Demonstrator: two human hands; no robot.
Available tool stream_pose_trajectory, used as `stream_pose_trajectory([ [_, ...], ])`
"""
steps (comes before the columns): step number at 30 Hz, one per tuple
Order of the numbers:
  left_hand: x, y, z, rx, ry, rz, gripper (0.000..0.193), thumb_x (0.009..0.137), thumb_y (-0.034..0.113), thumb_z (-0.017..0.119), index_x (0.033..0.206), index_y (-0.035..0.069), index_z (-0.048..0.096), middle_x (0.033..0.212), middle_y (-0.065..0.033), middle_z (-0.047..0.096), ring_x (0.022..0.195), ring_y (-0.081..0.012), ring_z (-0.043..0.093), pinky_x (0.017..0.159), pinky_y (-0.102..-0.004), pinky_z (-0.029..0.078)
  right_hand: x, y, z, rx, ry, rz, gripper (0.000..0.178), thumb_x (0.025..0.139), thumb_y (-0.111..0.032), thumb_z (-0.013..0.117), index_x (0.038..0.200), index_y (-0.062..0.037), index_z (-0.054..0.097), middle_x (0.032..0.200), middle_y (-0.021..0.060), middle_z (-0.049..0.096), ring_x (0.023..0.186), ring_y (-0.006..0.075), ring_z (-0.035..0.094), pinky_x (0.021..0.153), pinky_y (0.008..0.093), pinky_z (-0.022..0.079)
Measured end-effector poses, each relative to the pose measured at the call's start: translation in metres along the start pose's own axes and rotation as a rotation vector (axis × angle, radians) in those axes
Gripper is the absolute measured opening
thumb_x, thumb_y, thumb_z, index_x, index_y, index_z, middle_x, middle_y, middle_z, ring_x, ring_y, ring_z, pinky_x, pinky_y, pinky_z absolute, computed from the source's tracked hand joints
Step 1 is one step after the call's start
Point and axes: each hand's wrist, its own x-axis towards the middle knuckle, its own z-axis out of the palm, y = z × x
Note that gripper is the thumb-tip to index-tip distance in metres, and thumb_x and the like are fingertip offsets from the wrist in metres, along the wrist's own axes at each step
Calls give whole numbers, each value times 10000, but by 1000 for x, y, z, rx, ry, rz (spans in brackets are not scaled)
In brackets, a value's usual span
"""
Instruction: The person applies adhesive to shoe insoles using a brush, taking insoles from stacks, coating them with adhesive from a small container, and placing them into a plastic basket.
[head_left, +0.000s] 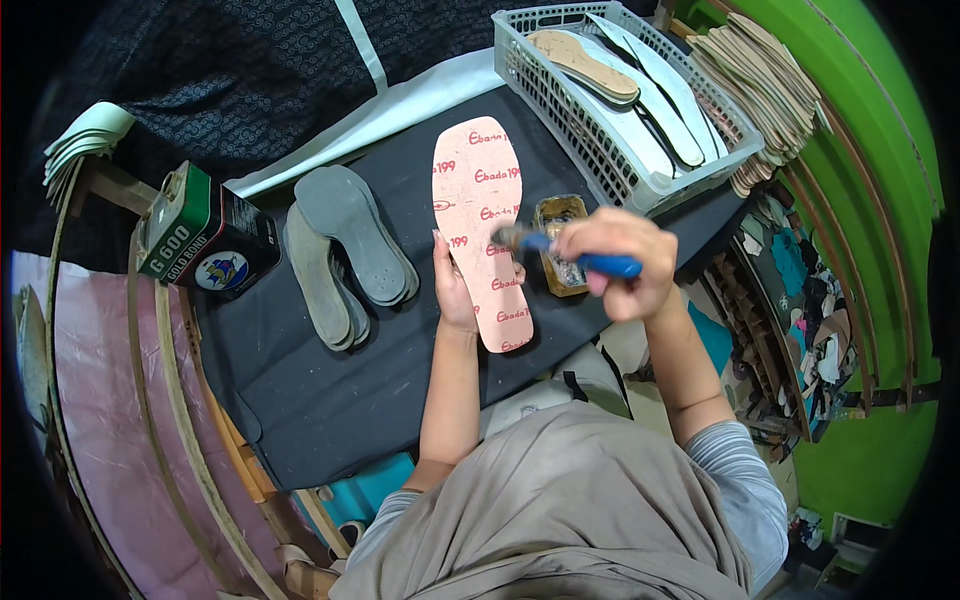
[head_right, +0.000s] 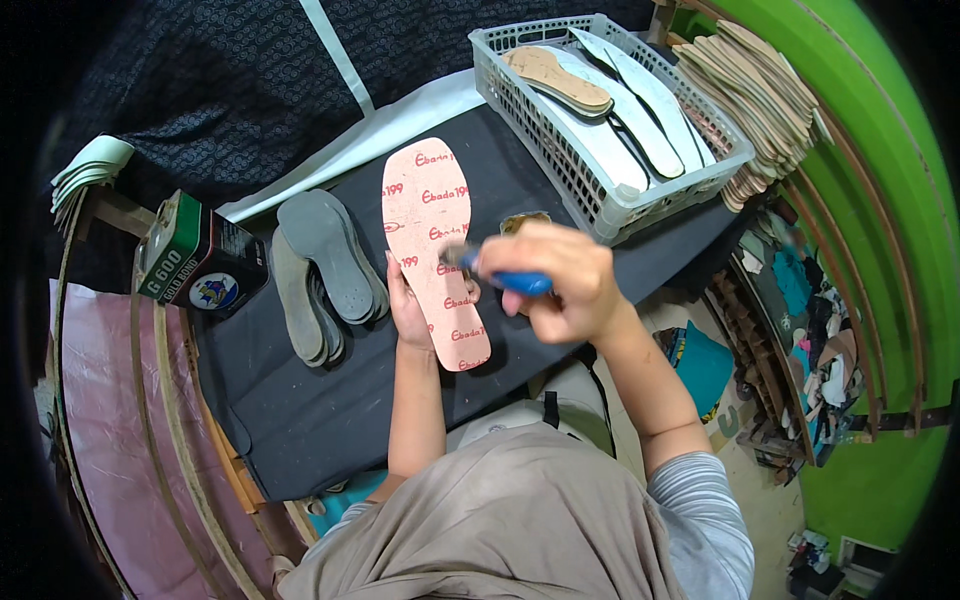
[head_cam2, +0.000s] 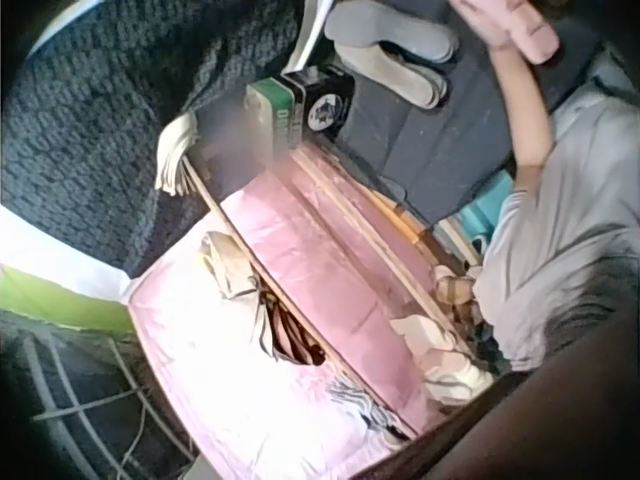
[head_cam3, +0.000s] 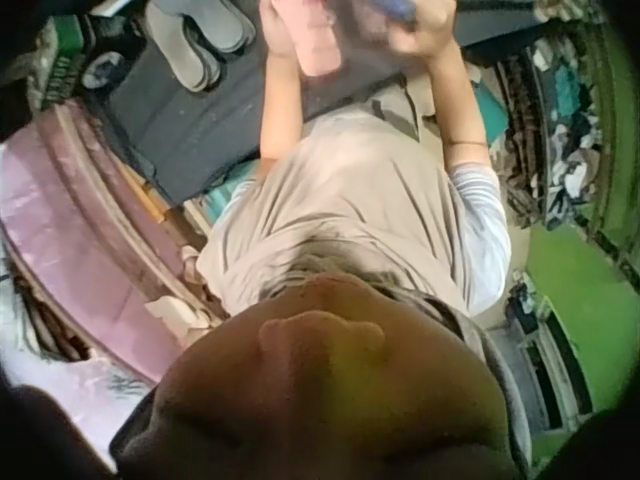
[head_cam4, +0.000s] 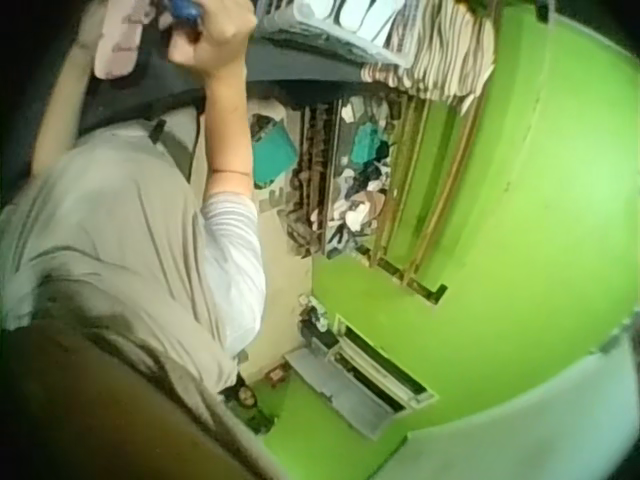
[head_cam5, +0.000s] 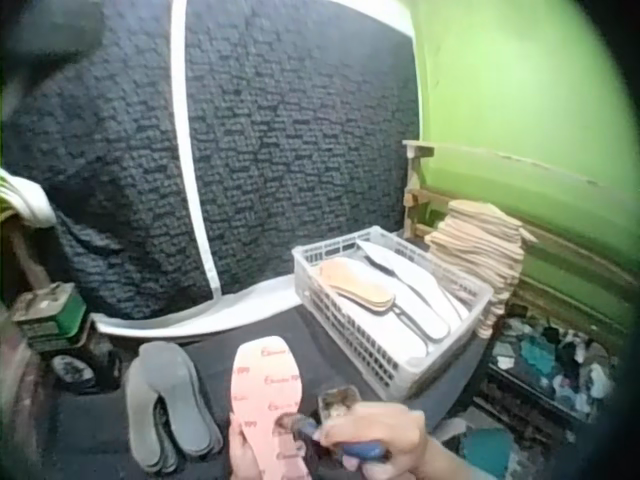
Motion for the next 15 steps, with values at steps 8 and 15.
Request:
stream_pose_trajectory([
  [8, -1, -1, -8, 16, -109, -140, 699, 911, 627, 211, 1213, 69, 503, 937, -143, 619, 655, -242, 594, 579, -374, 485, 27, 26, -1, -222, 183, -145, 404, 552, 112, 647, 934, -17, 629, 892, 118, 661, 706, 245, 608, 632, 295, 491],
  [15, 8, 2, -18, -22, -119, 18, 672, 923, 602, 224, 1219, 63, 493, 957, -145, 621, 689, -252, 613, 604, -384, 512, -4, 16, 23, -73, 86, -50, 358, 547, 106, 578, 887, 1, 622, 838, 131, 653, 688, 259, 616, 607, 321, 485],
])
